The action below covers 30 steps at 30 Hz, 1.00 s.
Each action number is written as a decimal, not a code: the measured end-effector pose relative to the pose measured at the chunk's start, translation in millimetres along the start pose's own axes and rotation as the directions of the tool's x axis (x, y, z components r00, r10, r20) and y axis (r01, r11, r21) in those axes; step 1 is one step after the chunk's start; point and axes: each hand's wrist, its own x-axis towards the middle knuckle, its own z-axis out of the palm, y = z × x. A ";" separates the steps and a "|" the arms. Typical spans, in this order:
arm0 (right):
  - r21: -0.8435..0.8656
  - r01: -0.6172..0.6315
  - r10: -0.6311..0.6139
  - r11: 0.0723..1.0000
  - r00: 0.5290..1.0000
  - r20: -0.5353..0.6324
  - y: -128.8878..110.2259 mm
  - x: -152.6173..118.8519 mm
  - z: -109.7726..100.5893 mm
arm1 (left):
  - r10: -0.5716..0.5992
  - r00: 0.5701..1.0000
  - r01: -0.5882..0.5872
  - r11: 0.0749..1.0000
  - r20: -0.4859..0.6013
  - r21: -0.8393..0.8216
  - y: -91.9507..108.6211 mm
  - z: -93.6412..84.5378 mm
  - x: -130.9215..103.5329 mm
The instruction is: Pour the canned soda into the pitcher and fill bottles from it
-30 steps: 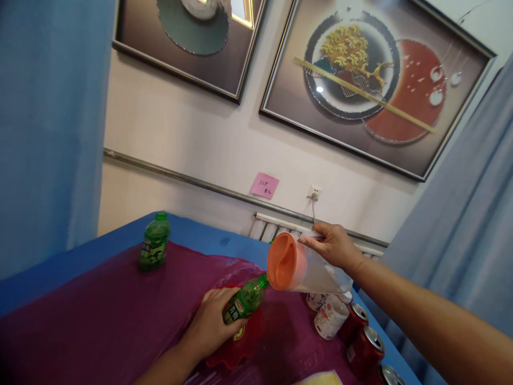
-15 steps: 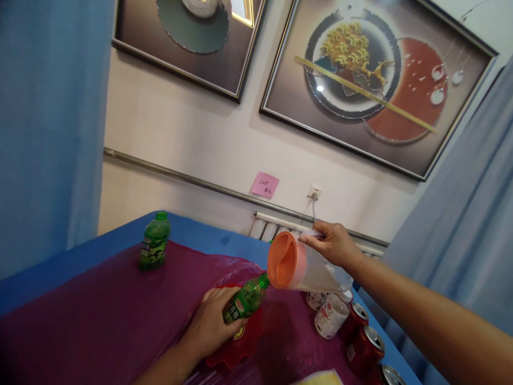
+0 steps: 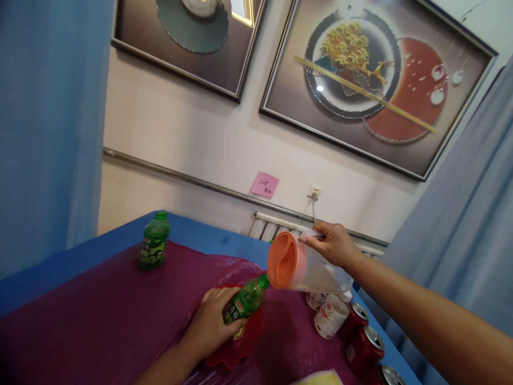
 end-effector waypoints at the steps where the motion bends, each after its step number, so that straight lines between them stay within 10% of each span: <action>1: 0.000 -0.002 0.002 1.000 1.000 0.000 0.0 -0.2 0.0 | -0.003 1.000 0.003 1.000 0.001 0.001 0.1 -0.1 -0.2; 30: -0.035 0.036 -0.036 0.999 0.999 -0.014 -6.5 -2.1 -4.0 | 0.009 1.000 -0.009 1.000 -0.003 -0.009 2.3 -1.9 -0.6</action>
